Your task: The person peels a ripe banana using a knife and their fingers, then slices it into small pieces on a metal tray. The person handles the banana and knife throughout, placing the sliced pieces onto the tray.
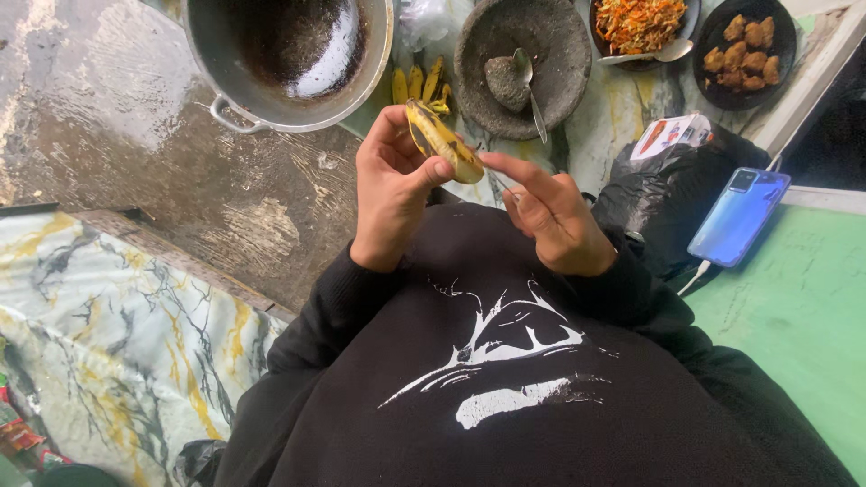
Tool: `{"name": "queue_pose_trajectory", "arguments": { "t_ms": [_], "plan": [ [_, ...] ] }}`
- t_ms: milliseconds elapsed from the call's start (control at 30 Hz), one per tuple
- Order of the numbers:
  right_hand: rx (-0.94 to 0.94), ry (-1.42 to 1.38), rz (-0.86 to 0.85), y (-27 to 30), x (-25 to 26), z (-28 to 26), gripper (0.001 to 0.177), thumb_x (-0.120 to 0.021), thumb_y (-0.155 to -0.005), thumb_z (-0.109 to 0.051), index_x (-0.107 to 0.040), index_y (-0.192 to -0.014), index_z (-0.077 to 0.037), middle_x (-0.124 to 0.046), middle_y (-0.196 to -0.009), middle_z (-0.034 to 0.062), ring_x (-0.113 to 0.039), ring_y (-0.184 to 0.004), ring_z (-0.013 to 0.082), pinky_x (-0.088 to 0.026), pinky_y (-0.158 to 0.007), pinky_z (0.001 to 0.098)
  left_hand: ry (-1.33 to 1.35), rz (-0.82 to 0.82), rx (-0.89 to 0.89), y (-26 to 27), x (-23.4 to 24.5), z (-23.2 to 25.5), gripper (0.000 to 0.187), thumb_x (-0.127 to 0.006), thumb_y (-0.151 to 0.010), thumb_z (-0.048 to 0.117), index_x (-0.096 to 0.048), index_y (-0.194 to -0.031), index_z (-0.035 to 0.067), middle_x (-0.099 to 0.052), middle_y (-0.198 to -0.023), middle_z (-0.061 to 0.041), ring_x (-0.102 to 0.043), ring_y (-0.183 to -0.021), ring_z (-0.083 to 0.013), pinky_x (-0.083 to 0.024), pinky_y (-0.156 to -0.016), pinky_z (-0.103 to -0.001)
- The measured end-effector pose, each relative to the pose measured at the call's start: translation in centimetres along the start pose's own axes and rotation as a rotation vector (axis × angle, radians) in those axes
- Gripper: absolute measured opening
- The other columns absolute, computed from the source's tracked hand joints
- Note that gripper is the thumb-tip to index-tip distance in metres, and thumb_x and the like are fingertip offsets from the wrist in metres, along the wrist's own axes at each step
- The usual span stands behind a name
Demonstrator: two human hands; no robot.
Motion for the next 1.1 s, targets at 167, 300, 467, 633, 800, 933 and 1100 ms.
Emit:
{"name": "queue_pose_trajectory", "arguments": {
  "t_ms": [167, 300, 467, 633, 800, 933, 1100],
  "plan": [
    [0.042, 0.130, -0.006, 0.03, 0.07, -0.47, 0.045, -0.043, -0.112, -0.018, -0.044, -0.156, -0.007, -0.045, -0.063, -0.0003, -0.041, -0.056, 0.0082, -0.036, -0.057, 0.0275, 0.048, 0.009, 0.026, 0.00, 0.17, -0.43, 0.055, -0.089, -0.089, 0.017, -0.051, -0.125, 0.001, -0.072, -0.114, -0.015, -0.075, -0.107, -0.0253, -0.064, -0.094, -0.039],
    [0.045, 0.226, 0.026, 0.08, 0.18, -0.64, 0.043, -0.044, -0.111, -0.017, -0.047, -0.153, -0.007, -0.046, -0.062, 0.0014, -0.045, -0.054, 0.0085, -0.038, -0.055, 0.0286, 0.090, 0.006, 0.052, -0.03, 0.18, -0.54, 0.053, -0.088, -0.090, 0.017, -0.052, -0.125, 0.001, -0.072, -0.114, -0.015, -0.074, -0.108, -0.0261, -0.064, -0.094, -0.039],
    [0.038, 0.215, 0.061, 0.04, 0.17, -0.44, 0.039, -0.044, -0.111, -0.013, -0.053, -0.149, -0.008, -0.046, -0.060, 0.0003, -0.045, -0.052, 0.0069, -0.037, -0.053, 0.0274, 0.102, -0.014, 0.070, -0.19, 0.15, -0.43, 0.049, -0.085, -0.092, 0.014, -0.053, -0.125, 0.000, -0.073, -0.112, -0.016, -0.075, -0.105, -0.0264, -0.065, -0.092, -0.040],
    [0.011, 0.179, 0.097, 0.25, 0.08, -0.21, 0.038, -0.045, -0.111, -0.014, -0.057, -0.146, -0.008, -0.043, -0.057, -0.0014, -0.042, -0.052, 0.0053, -0.035, -0.053, 0.0265, 0.051, -0.022, 0.110, -0.46, 0.47, -0.34, 0.046, -0.081, -0.096, 0.012, -0.055, -0.130, -0.003, -0.073, -0.113, -0.017, -0.075, -0.106, -0.0252, -0.065, -0.093, -0.038],
    [0.020, 0.149, 0.133, 0.18, 0.30, -0.11, 0.037, -0.045, -0.112, -0.015, -0.057, -0.146, -0.007, -0.045, -0.061, -0.0017, -0.043, -0.057, 0.0049, -0.036, -0.056, 0.0257, 0.114, -0.041, 0.181, -0.52, 0.59, -0.26, 0.053, -0.080, -0.096, 0.012, -0.054, -0.139, -0.004, -0.072, -0.117, -0.016, -0.074, -0.106, -0.0232, -0.065, -0.093, -0.038],
    [0.020, 0.146, 0.152, 0.21, 0.33, -0.10, 0.037, -0.045, -0.113, -0.015, -0.057, -0.147, -0.007, -0.045, -0.063, -0.0017, -0.042, -0.058, 0.0050, -0.036, -0.057, 0.0252, 0.122, -0.059, 0.220, -0.62, 0.66, -0.15, 0.057, -0.080, -0.096, 0.014, -0.053, -0.142, -0.004, -0.072, -0.118, -0.016, -0.074, -0.107, -0.0223, -0.064, -0.093, -0.035],
    [0.014, 0.132, 0.193, 0.29, 0.54, -0.12, 0.037, -0.045, -0.113, -0.015, -0.057, -0.147, -0.005, -0.045, -0.063, -0.0022, -0.041, -0.059, 0.0049, -0.035, -0.058, 0.0252, 0.151, -0.128, 0.239, -0.60, 0.69, 0.13, 0.063, -0.081, -0.100, 0.015, -0.051, -0.151, -0.006, -0.070, -0.119, -0.012, -0.070, -0.108, -0.0167, -0.058, -0.088, -0.027]
  ]
}}
Point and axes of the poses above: each hand's wrist, its own y-axis away from the middle knuckle, its own x-axis out of the back of the hand, z = x × y, the point moved 3 cm from there along -y, towards the middle knuckle
